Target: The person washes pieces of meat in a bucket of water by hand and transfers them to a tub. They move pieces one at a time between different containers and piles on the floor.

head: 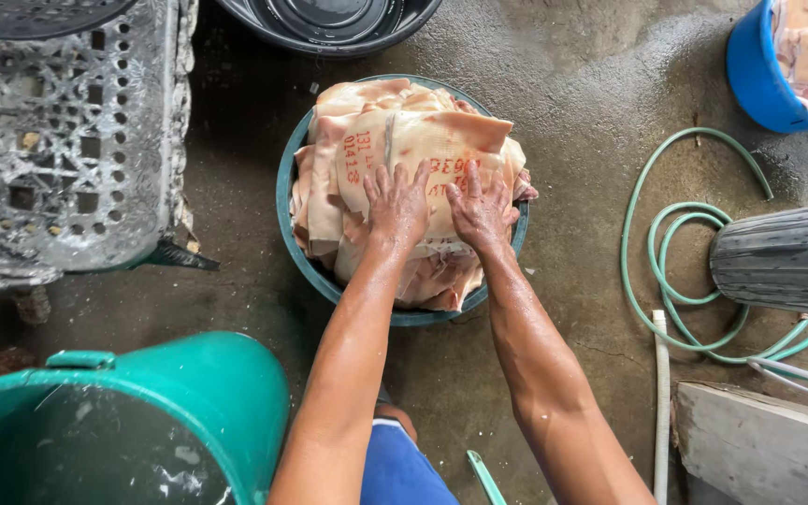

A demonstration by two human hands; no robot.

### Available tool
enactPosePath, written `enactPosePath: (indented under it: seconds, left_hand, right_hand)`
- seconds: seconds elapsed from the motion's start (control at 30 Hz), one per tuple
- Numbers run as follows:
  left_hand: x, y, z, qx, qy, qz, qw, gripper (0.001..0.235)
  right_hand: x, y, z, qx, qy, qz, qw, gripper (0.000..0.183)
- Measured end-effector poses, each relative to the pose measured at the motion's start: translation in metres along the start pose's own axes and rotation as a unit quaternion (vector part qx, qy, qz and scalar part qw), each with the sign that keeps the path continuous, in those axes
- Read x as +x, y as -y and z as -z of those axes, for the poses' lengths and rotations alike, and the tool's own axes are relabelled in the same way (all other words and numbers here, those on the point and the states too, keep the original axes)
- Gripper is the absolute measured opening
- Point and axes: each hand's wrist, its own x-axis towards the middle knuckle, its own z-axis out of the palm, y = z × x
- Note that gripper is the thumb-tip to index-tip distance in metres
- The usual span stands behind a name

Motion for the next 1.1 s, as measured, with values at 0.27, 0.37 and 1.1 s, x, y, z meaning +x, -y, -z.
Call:
enactPosePath:
  seconds: [0.27,0.37,1.1]
  left_hand:
    - [-0.053,-0.002,0.051,0.042,-0.163,-0.024,0.985,0.059]
    - [-0.088,0.017,0.083,0.022,-0.168,0.019,0.985,0.055]
    - [-0.475,0.322,0.028,-0.170,-0.116,0.577,0.791,0.077]
  right_hand:
    - [-0.063,0.054,0.011,0.046,-0.075,0.131,0.987,0.062]
    - [-0.089,0.090,0.011,0.036,-0.099,0.208,0.972,0.062]
    - [-0.329,0.269,-0.365,-0.118,0.327,0.410,0.843,0.109]
